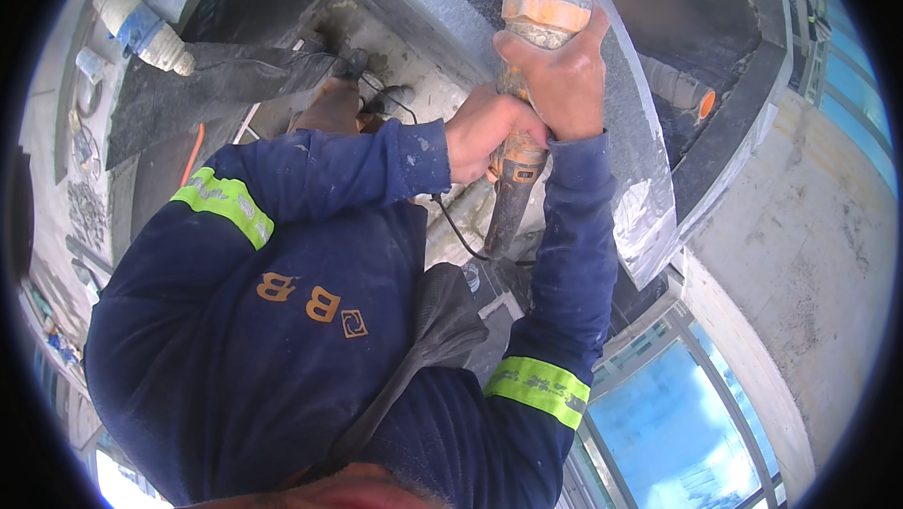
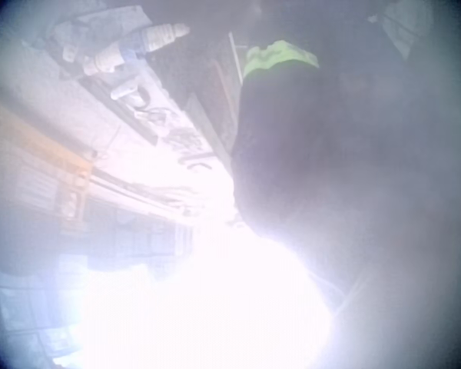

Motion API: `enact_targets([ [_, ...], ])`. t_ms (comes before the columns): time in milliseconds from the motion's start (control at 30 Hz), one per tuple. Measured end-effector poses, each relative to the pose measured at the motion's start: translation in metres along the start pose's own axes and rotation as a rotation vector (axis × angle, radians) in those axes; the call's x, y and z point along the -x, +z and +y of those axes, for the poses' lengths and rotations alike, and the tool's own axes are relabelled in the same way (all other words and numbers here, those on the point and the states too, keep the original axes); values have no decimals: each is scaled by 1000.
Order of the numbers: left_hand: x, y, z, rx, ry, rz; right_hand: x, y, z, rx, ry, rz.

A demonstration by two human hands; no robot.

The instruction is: The person uses an angle grinder with a yellow disc to grind the surface of a large dark stone slab. The person holds the tool with both hands and moves it along the slab's edge and face, generating dust.

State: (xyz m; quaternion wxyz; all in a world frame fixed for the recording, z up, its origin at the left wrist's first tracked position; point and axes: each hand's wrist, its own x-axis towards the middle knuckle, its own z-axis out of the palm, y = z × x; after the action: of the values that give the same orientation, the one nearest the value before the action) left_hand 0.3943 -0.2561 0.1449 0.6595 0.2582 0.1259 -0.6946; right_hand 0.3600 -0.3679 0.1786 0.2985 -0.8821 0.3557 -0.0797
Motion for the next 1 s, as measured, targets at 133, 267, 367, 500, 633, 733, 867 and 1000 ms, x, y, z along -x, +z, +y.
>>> enact_targets([
  [133, 2, -3, 3, -15, -125, -48, -1, 0, -7, 30, 95, 28],
  [267, 9, -6, 0, -40, -13, 14, 7, 5, -16, 12, -9, -37],
  [367, 14, -8, -4, -1, 24, 23, 10, 5, -20, 0, 38, -55],
  [500, 15, -8, -6, 28, -37, -55, 10, 4, -21, 177, -38, 10],
  [633, 16, -7, -7, 9, 39, 33, 13, 6, -21, 20, 16, -25],
  [733, 17, -7, -8, 21, 66, 51, 14, 7, -22, 23, -65, -50],
  [867, 16, -9, -7, -12, -49, -37, 12, 7, -23, 16, 72, -11],
  [1000, 20, -9, -8, -23, 45, 54, 15, 8, -25, -13, -37, -84],
])
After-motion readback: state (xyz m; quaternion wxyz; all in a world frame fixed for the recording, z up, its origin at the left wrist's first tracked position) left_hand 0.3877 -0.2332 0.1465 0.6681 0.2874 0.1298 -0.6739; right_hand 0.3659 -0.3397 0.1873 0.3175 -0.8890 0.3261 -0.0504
